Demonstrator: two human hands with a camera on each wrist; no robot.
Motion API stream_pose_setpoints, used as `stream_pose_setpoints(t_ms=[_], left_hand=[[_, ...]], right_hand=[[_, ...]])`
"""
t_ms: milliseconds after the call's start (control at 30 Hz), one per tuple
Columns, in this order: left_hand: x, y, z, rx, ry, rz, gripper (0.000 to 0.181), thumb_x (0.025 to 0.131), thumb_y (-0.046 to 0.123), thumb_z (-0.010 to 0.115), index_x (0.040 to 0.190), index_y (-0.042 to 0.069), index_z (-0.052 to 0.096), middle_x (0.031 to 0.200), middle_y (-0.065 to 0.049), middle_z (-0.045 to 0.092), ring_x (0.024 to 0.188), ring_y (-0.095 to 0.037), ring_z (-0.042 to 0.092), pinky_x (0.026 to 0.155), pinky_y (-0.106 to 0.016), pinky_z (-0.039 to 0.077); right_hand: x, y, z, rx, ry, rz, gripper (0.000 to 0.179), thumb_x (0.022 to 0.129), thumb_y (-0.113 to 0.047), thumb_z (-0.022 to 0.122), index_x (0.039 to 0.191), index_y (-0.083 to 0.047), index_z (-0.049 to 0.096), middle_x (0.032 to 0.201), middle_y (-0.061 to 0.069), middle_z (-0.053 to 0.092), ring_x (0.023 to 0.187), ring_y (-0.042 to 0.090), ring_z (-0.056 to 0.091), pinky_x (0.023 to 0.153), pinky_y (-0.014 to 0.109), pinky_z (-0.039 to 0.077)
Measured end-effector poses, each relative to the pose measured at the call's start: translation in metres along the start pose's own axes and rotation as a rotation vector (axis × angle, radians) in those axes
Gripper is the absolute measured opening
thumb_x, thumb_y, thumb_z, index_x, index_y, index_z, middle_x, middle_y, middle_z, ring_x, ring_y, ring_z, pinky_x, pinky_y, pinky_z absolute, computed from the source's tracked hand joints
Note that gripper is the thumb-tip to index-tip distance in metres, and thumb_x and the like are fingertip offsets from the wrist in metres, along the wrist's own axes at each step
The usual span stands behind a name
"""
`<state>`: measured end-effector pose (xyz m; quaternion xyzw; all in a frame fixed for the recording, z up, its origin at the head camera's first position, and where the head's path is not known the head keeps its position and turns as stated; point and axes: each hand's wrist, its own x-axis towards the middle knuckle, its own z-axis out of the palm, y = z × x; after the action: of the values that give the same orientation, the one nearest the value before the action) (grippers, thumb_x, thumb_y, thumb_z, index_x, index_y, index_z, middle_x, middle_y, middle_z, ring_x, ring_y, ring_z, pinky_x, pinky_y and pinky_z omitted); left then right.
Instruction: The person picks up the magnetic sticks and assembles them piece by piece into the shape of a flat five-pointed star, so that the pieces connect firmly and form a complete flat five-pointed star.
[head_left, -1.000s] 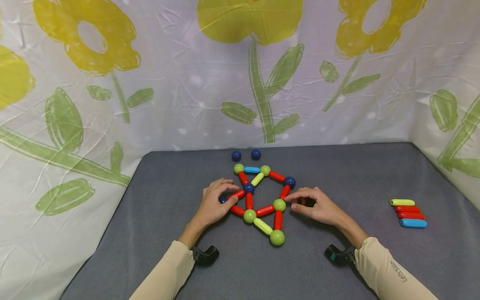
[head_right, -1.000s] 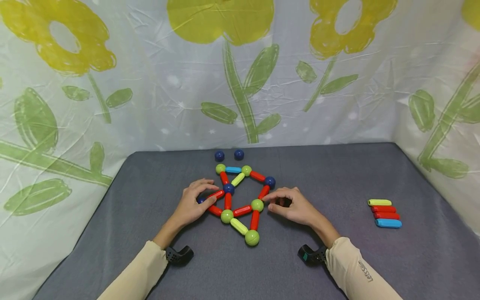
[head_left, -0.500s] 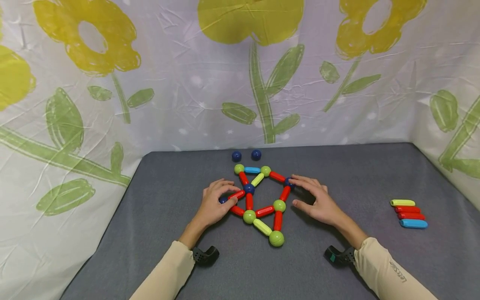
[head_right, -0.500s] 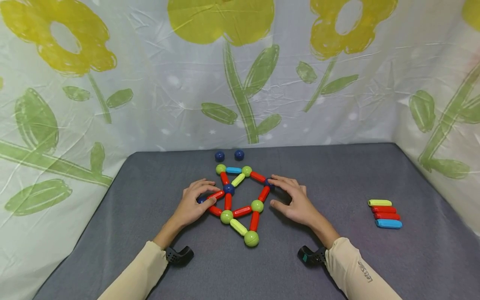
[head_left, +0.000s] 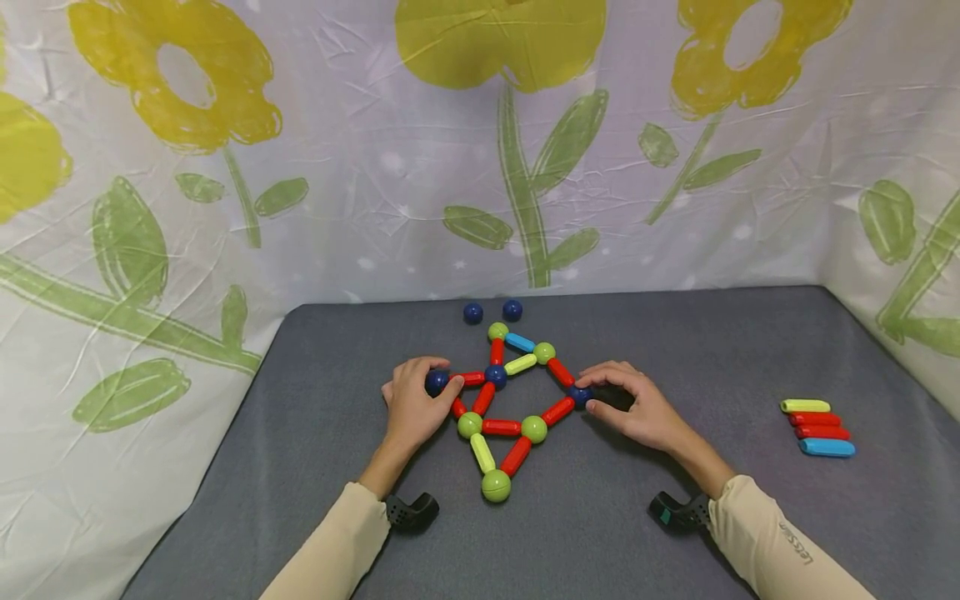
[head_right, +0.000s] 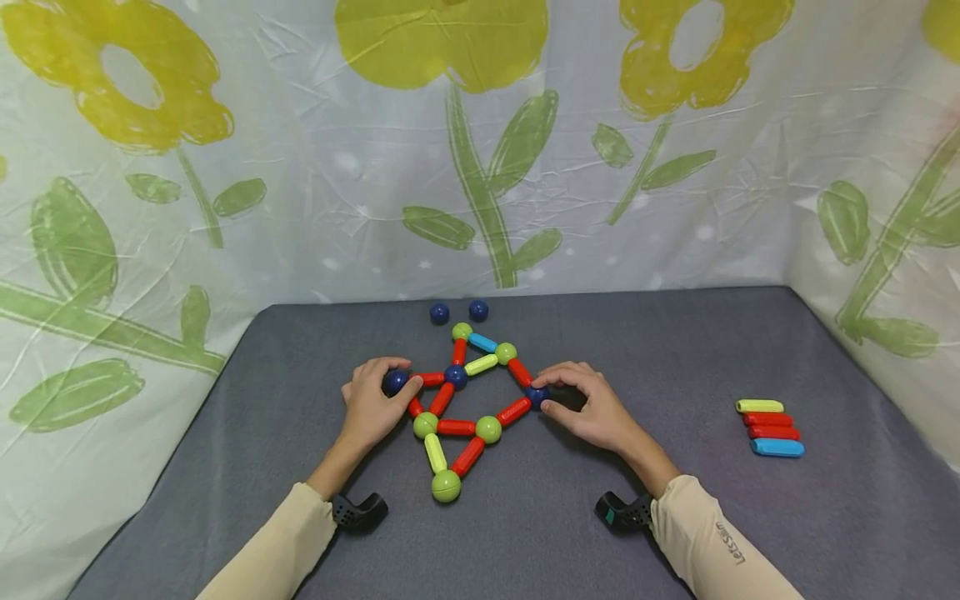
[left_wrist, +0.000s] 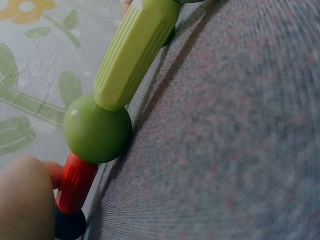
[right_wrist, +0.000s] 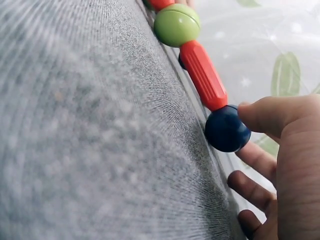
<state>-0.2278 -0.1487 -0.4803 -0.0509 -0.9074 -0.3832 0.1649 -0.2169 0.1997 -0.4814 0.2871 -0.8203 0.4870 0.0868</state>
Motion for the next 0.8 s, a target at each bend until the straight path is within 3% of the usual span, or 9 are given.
stream_pose_setpoints(t_ms=[100,267,400,567,800], left_hand=[[0.0,-0.0006,-0.0003,-0.029,0.007,0.017,0.033,0.089,0.032,0.073,0.114,0.01,0.067,0.123,-0.011,0.065,0.129,-0.038,0.048,0.096,-0.055,0.024],[0.0,-0.0015,-0.0004,-0.091,-0.023,0.095,0.021,0.088,0.026,0.072,0.087,0.013,0.056,0.128,-0.014,0.062,0.129,-0.039,0.046,0.095,-0.055,0.021],[-0.0003,-0.0013,-0.0002,-0.08,-0.051,0.116,0.017,0.09,0.026,0.072,0.078,0.019,0.062,0.131,-0.014,0.064,0.132,-0.039,0.045,0.1,-0.06,0.02],[-0.0003,-0.002,0.0002,-0.059,-0.06,0.106,0.008,0.092,0.026,0.071,0.092,0.019,0.073,0.139,-0.014,0.061,0.137,-0.039,0.042,0.101,-0.06,0.019],[-0.0014,-0.0021,-0.002,-0.015,-0.144,0.132,0.035,0.099,0.035,0.062,0.132,0.021,0.069,0.161,-0.016,0.04,0.148,-0.04,0.028,0.102,-0.062,0.016]], right_hand=[[-0.0007,-0.0004,0.0002,-0.008,-0.003,0.018,0.028,0.09,-0.007,0.076,0.116,-0.017,0.074,0.125,0.005,0.071,0.114,0.016,0.058,0.099,0.04,0.042],[-0.001,-0.001,0.0011,-0.024,0.003,0.04,0.028,0.091,-0.008,0.075,0.117,-0.017,0.074,0.122,0.004,0.073,0.109,0.018,0.058,0.096,0.04,0.043],[-0.0006,-0.0014,0.0008,-0.024,0.001,0.054,0.027,0.092,-0.009,0.075,0.117,-0.017,0.074,0.121,0.004,0.074,0.109,0.019,0.058,0.096,0.041,0.042],[-0.0006,-0.0009,-0.0003,-0.016,-0.001,0.064,0.026,0.092,-0.01,0.075,0.116,-0.019,0.074,0.119,0.002,0.074,0.108,0.02,0.059,0.096,0.04,0.043],[-0.0018,0.0,-0.001,0.011,-0.005,-0.004,0.023,0.09,-0.004,0.075,0.109,-0.016,0.077,0.108,0.002,0.075,0.101,0.017,0.058,0.092,0.034,0.041]])
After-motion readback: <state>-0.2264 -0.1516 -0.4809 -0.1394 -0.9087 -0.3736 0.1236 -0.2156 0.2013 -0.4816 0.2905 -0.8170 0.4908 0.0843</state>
